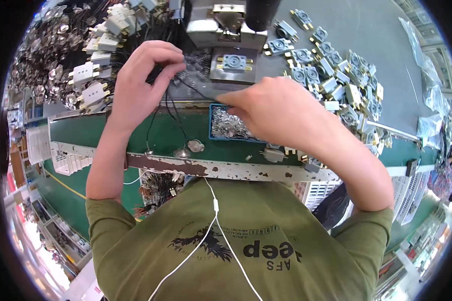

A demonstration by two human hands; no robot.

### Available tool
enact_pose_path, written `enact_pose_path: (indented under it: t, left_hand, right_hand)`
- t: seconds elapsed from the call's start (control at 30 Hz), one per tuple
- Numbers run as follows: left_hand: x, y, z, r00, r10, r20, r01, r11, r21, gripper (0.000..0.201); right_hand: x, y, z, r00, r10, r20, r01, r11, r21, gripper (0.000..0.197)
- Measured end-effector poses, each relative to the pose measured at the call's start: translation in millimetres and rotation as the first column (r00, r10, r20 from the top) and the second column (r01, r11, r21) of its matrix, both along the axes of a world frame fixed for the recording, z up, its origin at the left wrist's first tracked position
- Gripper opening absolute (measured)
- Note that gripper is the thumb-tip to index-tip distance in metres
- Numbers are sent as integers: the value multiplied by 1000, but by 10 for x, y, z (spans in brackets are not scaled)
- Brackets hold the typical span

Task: Manually assemble and secure electronic components on a production line using an electric screwdriver.

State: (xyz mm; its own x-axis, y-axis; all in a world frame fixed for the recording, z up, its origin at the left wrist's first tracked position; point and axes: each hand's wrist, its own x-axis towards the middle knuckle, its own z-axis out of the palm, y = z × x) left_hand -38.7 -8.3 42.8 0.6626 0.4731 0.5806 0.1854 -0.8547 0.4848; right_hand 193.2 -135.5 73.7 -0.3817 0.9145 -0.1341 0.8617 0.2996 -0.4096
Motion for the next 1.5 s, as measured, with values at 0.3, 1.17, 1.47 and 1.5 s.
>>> enact_pose_path:
  t: [0.3,1.17,1.47,1.5]
  left_hand:
    - [431,-9,-99,982,-115,-147,116,993,-6,13]
    - [638,48,-284,957,-115,-266,129,991,36,9]
    - [581,-28,-200,975,-99,-198,96,995,-23,20]
    - [537,-56,-153,975,-98,-197,95,995,-24,20]
  right_hand:
    - [113,-215,-383,977,-210,-48,215,960,180,32]
    - [77,-648,-509,822,-254,-509,390,903,179,53]
    - [136,-662,-559,819,-180,-545,412,846,339,46]
    - [144,-664,-520,850,-207,-484,412,833,368,44]
